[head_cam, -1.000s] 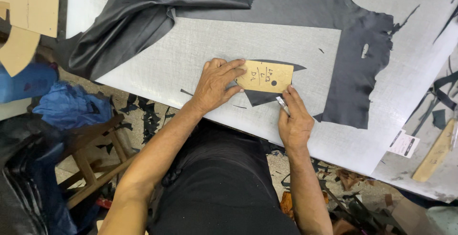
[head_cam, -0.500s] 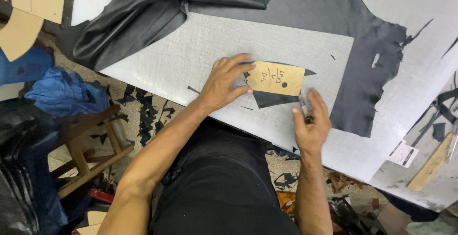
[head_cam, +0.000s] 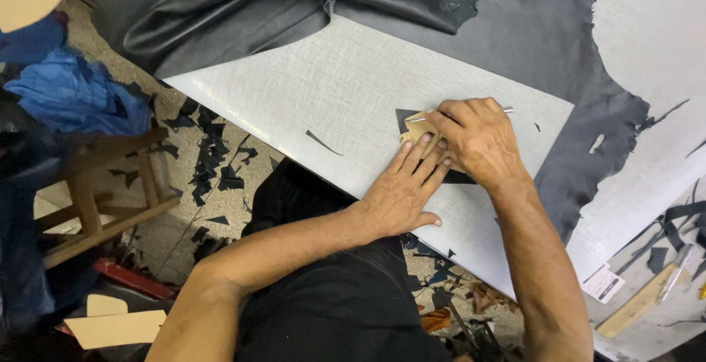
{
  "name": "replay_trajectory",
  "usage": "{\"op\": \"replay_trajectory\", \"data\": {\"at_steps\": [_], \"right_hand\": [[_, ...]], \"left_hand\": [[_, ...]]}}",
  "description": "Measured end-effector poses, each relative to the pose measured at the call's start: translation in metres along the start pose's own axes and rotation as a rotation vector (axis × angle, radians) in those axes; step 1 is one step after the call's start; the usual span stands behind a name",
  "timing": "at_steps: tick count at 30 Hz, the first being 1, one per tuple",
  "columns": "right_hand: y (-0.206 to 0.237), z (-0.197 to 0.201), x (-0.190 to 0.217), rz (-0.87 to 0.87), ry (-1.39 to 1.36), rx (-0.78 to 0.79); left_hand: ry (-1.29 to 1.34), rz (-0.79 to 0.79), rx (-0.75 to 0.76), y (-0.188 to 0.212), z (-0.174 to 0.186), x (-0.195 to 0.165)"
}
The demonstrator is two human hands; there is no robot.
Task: The person places cardboard templates on a large sheet of black leather and uses a rotary cutter to cut out shapes. The person repeatedly repositions templates and cuts multiple pieces, then sets the cut pieces aside.
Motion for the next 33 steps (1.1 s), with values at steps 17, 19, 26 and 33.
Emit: {"op": "replay_trajectory", "data": {"at_steps": [17, 19, 26, 33], "right_hand": [[0.032, -0.012, 0.001, -0.219, 0.143, -0.01], [0.041, -0.018, 0.006, -0.233, 0.121, -0.032], [0.101, 0.008, -0.029, -0.277, 0.285, 0.024], [0.124, -0.008, 0.006, -0.886, -0.193, -0.102]], "left_hand": [[-0.106, -0.024, 0.035, -0.001, -0.007, 0.0], [-0.108, -0.024, 0.042, -0.002, -0.005, 0.0], [-0.13, -0.041, 0.071, -0.007, 0.008, -0.006], [-0.346, -0.106, 0.02, -0.035, 0.026, -0.007]]}}
Point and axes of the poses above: each hand's wrist, its own y-axis away from the middle knuckle, its own z-axis out of the back of the hand, x = y × z, the point moved 2 cm from there along -y, towards the middle knuckle, and after that the axes turned 11 degrees about y, right-handed, at the moved point
